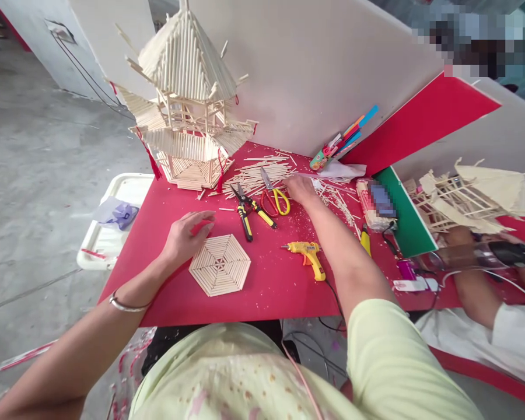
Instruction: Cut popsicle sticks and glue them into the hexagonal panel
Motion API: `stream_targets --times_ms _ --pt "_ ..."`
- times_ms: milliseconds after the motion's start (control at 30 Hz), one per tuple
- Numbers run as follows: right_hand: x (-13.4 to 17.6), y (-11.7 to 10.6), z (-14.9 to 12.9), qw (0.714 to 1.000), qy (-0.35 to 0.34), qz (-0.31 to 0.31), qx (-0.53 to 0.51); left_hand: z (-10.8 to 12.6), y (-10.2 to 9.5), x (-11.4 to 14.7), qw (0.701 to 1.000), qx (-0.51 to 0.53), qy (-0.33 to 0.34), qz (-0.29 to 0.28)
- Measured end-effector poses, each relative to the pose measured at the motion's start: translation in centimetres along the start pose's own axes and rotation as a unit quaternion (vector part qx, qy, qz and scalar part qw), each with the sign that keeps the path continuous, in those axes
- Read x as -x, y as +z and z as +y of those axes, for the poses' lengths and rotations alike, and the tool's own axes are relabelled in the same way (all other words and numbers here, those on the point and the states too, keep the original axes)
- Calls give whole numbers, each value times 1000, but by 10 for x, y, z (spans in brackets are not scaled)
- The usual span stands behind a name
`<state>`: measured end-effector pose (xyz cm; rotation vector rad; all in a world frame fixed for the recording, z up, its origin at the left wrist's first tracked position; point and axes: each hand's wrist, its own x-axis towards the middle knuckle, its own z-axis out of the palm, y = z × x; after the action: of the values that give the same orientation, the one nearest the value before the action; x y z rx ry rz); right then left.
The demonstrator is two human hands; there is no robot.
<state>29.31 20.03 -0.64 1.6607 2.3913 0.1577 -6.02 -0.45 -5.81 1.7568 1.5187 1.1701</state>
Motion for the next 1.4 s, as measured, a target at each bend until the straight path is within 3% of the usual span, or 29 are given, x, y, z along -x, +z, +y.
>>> stream_targets --times_ms 133,433,700,833,933,1000,1200,1400 --pt "-9 3 4 998 -51 -19 42 0 -2 -2 1000 -10 3 7" --pt "-16 1 13 992 -89 -40 81 0 -4 -3 999 -19 -10 23" --pt "-11 -9 29 995 -56 -17 86 -2 -9 -5 996 -59 -8 70" --pt "4 -12 42 997 -10 21 75 -1 -7 -5 995 24 -4 98" --pt "9 -10 39 997 -15 15 71 -3 -2 -4 984 141 -78 82" --pt "6 -6 31 997 -34 7 70 -5 0 -3 979 159 -107 75" --pt "-12 5 13 994 -74 -13 75 -6 -6 -5 991 54 -84 84" --pt "-6 6 23 996 -54 -2 67 3 -8 -10 989 54 -87 104"
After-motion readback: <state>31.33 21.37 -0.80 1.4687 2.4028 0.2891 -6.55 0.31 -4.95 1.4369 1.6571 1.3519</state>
